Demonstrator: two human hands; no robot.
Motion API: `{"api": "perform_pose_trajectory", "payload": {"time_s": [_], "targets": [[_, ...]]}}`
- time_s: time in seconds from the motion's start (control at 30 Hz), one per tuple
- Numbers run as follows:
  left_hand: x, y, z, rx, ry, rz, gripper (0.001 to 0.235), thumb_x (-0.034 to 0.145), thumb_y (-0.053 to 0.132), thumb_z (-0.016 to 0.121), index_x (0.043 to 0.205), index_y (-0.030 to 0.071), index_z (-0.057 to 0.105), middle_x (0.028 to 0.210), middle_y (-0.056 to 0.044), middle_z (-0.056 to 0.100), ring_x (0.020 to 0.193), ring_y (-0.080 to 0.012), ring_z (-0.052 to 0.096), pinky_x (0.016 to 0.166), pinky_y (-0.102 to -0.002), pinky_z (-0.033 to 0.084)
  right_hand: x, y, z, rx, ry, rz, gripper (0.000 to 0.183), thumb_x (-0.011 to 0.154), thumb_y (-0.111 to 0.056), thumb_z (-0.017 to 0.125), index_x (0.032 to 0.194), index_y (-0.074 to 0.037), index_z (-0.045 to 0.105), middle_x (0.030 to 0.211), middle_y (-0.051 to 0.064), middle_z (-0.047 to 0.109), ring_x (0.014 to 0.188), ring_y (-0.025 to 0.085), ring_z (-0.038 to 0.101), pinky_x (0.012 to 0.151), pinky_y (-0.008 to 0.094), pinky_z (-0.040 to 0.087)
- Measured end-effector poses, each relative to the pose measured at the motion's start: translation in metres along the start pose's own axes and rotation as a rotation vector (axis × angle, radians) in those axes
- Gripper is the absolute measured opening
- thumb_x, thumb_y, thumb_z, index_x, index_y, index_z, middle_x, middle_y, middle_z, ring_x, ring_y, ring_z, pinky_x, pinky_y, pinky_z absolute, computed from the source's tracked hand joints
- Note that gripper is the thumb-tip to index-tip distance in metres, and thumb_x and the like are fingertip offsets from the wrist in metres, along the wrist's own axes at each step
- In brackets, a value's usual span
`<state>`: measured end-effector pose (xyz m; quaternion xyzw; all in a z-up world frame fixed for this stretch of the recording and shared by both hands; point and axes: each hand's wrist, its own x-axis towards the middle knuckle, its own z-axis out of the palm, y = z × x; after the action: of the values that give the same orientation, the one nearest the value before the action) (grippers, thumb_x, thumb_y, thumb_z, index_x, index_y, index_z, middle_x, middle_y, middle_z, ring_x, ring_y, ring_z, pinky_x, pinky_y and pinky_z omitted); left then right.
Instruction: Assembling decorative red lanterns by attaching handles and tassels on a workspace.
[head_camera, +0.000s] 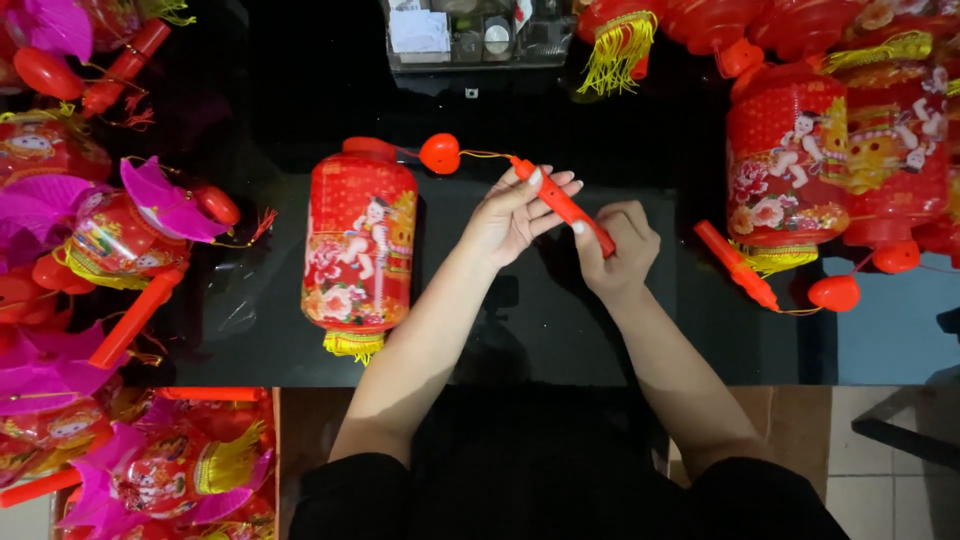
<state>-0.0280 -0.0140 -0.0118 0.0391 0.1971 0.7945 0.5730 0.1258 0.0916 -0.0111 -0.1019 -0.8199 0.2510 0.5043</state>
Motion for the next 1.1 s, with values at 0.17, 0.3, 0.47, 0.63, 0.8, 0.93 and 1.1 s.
{"api": "perform_pose_trajectory", "payload": {"time_s": [0.17, 0.3, 0.47, 0.63, 0.8, 0.93, 1.1], "targets": [[0.002, 0.000, -0.006, 0.002, -0.004, 0.006, 0.026, 0.096, 0.018, 0.076, 0.118, 0.007, 0.068, 0.123, -0.026, 0.070, 0.116, -0.0425, 0.066, 0.090, -0.059, 0.058, -0.004, 0.000, 0.002, -0.068, 0.052, -0.096, 0.039, 0.095, -0.028, 0.081, 0.072, -0.003, 0.061, 0.091, 0.011, 0.061, 0.073, 0.027, 0.062, 0.062, 0.034, 0.053], [0.003, 0.000, -0.010, -0.020, -0.031, 0.003, 0.029, 0.096, 0.018, 0.075, 0.121, 0.007, 0.067, 0.123, -0.024, 0.070, 0.116, -0.0429, 0.067, 0.089, -0.058, 0.059, 0.004, -0.008, -0.001, -0.075, 0.048, -0.107, 0.043, 0.095, -0.033, 0.082, 0.077, -0.002, 0.058, 0.101, 0.013, 0.057, 0.087, 0.030, 0.062, 0.074, 0.036, 0.054], [0.006, -0.002, -0.012, -0.043, -0.013, -0.005, 0.029, 0.095, 0.017, 0.076, 0.121, 0.007, 0.068, 0.122, -0.024, 0.071, 0.116, -0.0435, 0.067, 0.088, -0.058, 0.060, 0.000, -0.004, -0.004, 0.101, -0.038, 0.049, 0.043, 0.102, -0.034, 0.068, 0.072, -0.007, 0.056, 0.073, 0.007, 0.052, 0.061, 0.027, 0.054, 0.056, 0.035, 0.045], [0.004, 0.002, -0.007, -0.034, -0.001, 0.014, 0.030, 0.095, 0.017, 0.076, 0.122, 0.007, 0.067, 0.123, -0.024, 0.071, 0.117, -0.0435, 0.066, 0.089, -0.058, 0.060, 0.009, -0.015, -0.004, 0.235, -0.055, 0.253, 0.053, 0.102, -0.019, 0.069, 0.057, -0.009, 0.044, 0.045, 0.004, 0.040, 0.039, 0.012, 0.036, 0.041, 0.029, 0.034], [0.004, 0.004, -0.009, -0.022, 0.026, 0.009, 0.032, 0.094, 0.018, 0.078, 0.122, 0.007, 0.067, 0.125, -0.025, 0.069, 0.118, -0.0443, 0.066, 0.091, -0.057, 0.059, 0.014, -0.015, -0.002, 0.130, -0.002, 0.145, 0.038, 0.103, -0.021, 0.070, 0.070, -0.004, 0.058, 0.058, 0.013, 0.054, 0.046, 0.029, 0.053, 0.047, 0.035, 0.043], [0.009, 0.004, -0.016, -0.058, 0.039, 0.010, 0.033, 0.094, 0.018, 0.078, 0.122, 0.006, 0.066, 0.126, -0.025, 0.068, 0.119, -0.0456, 0.065, 0.092, -0.059, 0.058, 0.009, -0.010, 0.004, 0.073, 0.032, 0.006, 0.025, 0.098, -0.020, 0.075, 0.089, -0.001, 0.062, 0.081, 0.013, 0.063, 0.067, 0.032, 0.064, 0.062, 0.036, 0.050], [0.011, 0.002, -0.021, -0.093, 0.030, 0.016, 0.032, 0.095, 0.019, 0.077, 0.122, 0.006, 0.066, 0.128, -0.025, 0.067, 0.121, -0.0446, 0.064, 0.094, -0.057, 0.058, 0.010, -0.023, 0.001, 0.148, 0.013, 0.073, 0.030, 0.092, -0.013, 0.081, 0.107, 0.006, 0.065, 0.085, 0.019, 0.071, 0.070, 0.037, 0.070, 0.063, 0.037, 0.051]]}}
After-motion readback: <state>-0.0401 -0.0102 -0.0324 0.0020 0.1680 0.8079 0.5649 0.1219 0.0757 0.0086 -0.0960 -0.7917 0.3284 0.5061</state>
